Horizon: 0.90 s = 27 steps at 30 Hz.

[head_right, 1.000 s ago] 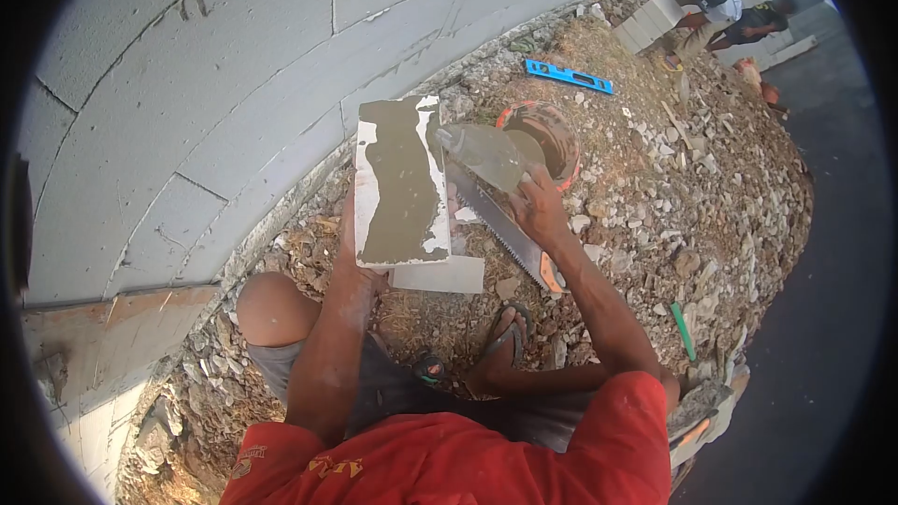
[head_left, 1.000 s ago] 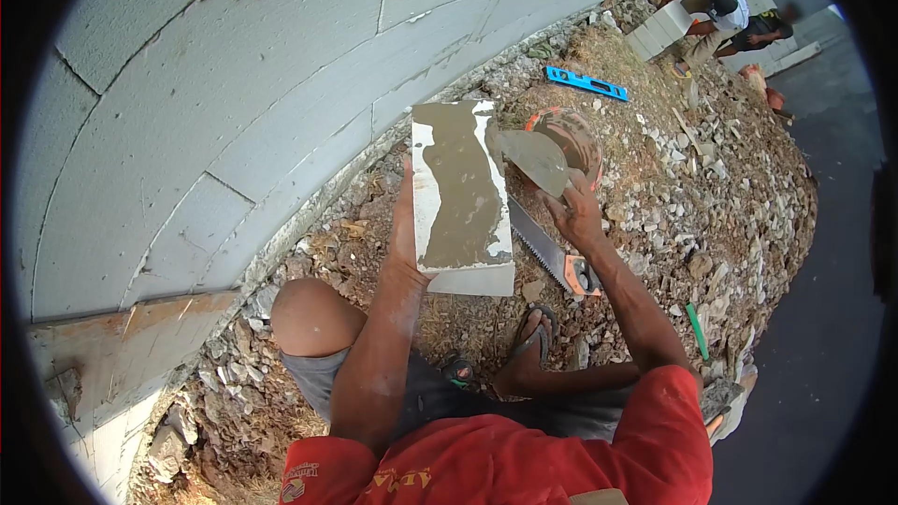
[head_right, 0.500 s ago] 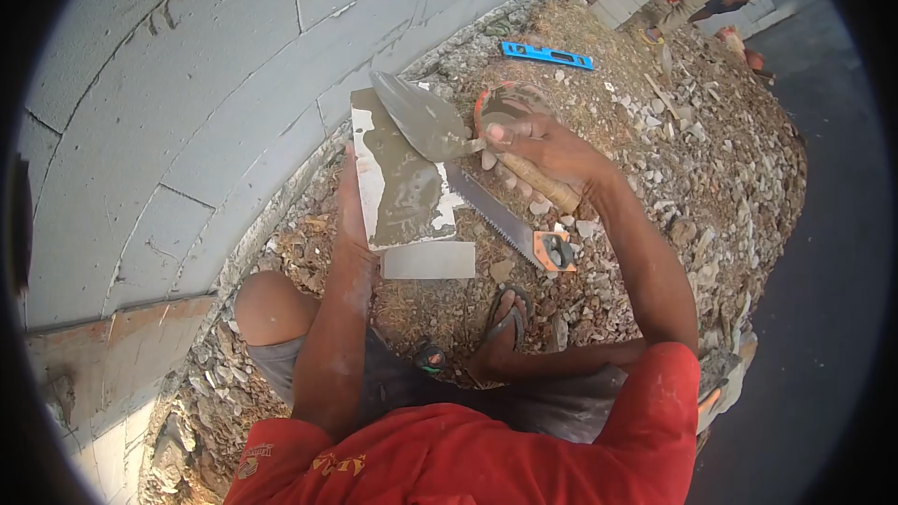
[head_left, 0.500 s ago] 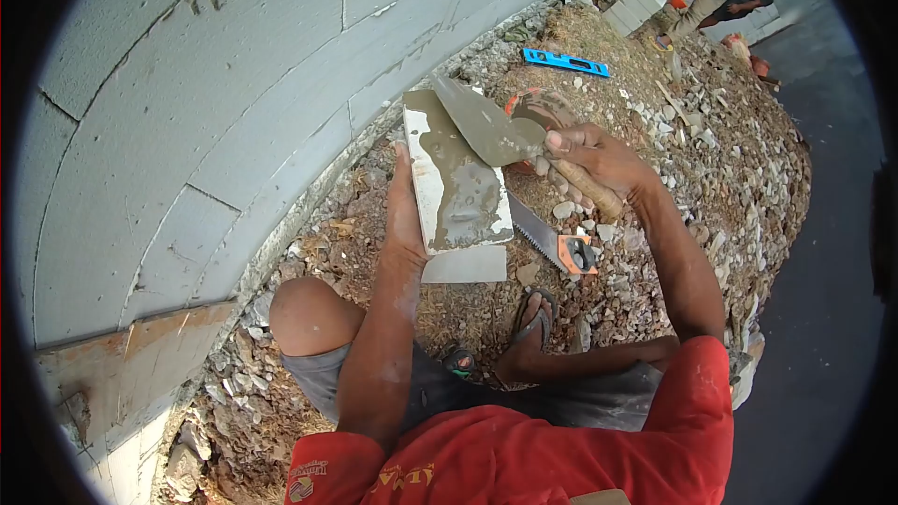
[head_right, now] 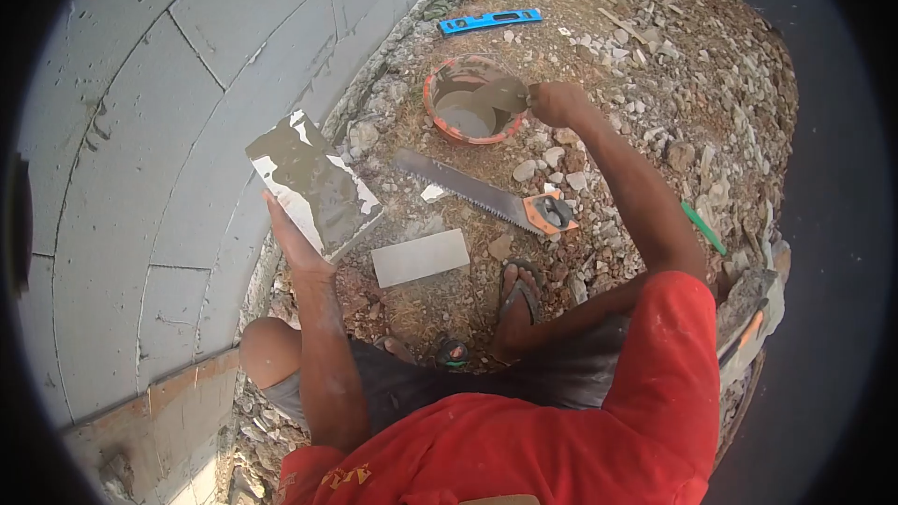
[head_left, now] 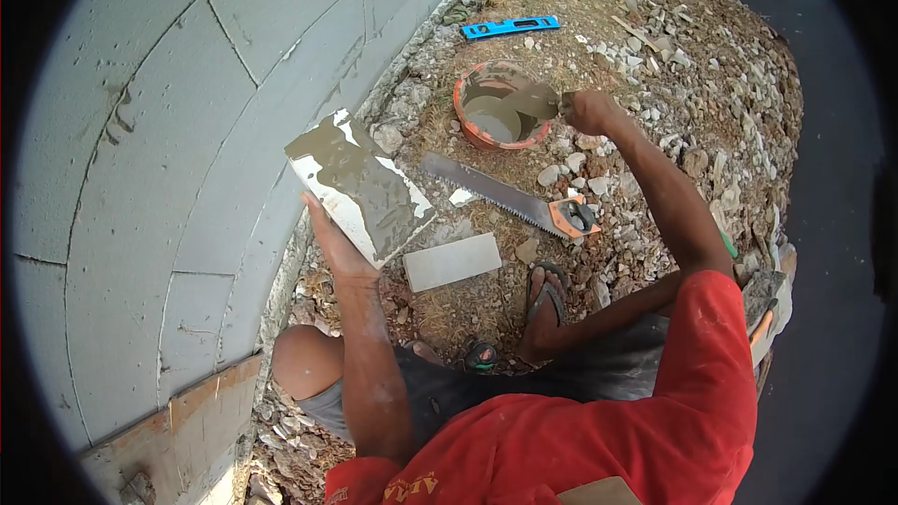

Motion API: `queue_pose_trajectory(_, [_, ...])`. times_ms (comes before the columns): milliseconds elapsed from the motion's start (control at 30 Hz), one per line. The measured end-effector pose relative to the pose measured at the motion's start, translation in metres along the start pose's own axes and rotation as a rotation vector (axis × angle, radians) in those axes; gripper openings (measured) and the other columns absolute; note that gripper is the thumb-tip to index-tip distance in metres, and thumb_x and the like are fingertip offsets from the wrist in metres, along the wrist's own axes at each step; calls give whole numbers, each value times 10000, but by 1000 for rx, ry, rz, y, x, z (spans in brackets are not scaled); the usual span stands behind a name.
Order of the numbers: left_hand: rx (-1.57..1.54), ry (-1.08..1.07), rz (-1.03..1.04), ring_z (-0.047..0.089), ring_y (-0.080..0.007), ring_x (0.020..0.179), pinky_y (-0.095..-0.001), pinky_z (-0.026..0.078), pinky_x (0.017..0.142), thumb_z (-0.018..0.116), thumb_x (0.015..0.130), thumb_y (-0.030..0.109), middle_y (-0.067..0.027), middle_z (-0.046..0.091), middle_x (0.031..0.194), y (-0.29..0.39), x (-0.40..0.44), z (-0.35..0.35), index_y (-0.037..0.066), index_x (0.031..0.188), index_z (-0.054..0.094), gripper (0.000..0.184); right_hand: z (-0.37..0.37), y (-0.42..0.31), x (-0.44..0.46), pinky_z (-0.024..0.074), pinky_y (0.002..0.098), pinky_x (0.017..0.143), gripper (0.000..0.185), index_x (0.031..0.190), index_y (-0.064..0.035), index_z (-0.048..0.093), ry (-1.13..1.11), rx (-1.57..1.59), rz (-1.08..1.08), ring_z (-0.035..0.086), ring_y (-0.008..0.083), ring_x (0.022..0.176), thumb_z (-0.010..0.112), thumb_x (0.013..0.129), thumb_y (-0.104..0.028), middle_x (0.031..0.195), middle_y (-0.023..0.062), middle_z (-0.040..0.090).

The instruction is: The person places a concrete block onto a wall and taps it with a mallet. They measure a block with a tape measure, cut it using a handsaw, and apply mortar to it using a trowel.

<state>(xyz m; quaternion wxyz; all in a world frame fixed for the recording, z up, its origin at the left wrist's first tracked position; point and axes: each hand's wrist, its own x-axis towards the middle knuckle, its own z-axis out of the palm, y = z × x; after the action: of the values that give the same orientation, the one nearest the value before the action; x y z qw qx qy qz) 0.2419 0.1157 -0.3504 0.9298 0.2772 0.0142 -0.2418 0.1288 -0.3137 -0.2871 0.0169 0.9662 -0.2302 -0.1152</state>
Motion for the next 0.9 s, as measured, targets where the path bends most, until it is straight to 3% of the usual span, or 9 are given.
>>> queue_pose_trajectory(167, [62, 27, -40, 558, -284, 1246, -444, 473, 1044, 368, 1043, 563, -109, 529, 1419, -13, 1, 5, 84, 1494, 378, 657, -8, 0, 31, 558, 464, 869, 272, 1040, -67, 726, -61, -133, 181, 694, 365, 1005, 610, 862, -238, 1044, 181, 724])
queue_pose_trajectory(367, [39, 70, -67, 565, -280, 1226, -435, 476, 1033, 372, 1042, 560, -103, 530, 1420, -24, 4, 34, 92, 1493, 385, 650, -2, -8, 92, 589, 402, 744, 191, 990, -149, 781, 77, -446, -36, 736, 263, 952, 645, 860, -183, 1006, 93, 760])
queue_pose_trajectory(533, [40, 59, -31, 566, -277, 1224, -435, 480, 1026, 370, 1044, 556, -103, 530, 1420, -27, 6, 44, 93, 1490, 391, 642, 16, -36, 139, 572, 387, 696, 159, 911, -157, 775, 190, -490, -120, 741, 254, 896, 628, 889, -215, 921, 92, 763])
queue_pose_trajectory(633, [65, 76, -16, 573, -275, 1216, -432, 488, 1019, 366, 1047, 547, -108, 538, 1408, -26, 4, 48, 90, 1483, 398, 632, 23, -62, 153, 558, 408, 657, 181, 834, -127, 770, 207, -506, -321, 737, 247, 842, 654, 858, -263, 856, 87, 757])
queue_pose_trajectory(767, [66, 72, -14, 585, -272, 1202, -429, 499, 1008, 361, 1049, 544, -112, 546, 1395, -26, 8, 41, 87, 1481, 396, 630, 17, -95, 133, 536, 385, 645, 113, 811, -123, 777, 255, -514, -397, 734, 240, 822, 675, 794, -169, 836, 69, 758])
queue_pose_trajectory(833, [60, 77, -24, 588, -272, 1197, -430, 502, 1005, 361, 1049, 545, -113, 547, 1392, -25, 6, 46, 86, 1479, 397, 630, 18, -99, 118, 516, 392, 619, 101, 764, -131, 762, 348, -517, -551, 726, 235, 787, 663, 777, -147, 777, 60, 743])
queue_pose_trajectory(900, [78, 74, -32, 547, -277, 1247, -428, 444, 1053, 375, 1053, 520, -117, 513, 1430, -22, 3, 53, 58, 1491, 378, 637, 15, -106, 98, 512, 390, 620, 107, 756, -133, 758, 307, -542, -584, 722, 232, 782, 655, 783, -141, 772, 54, 740])
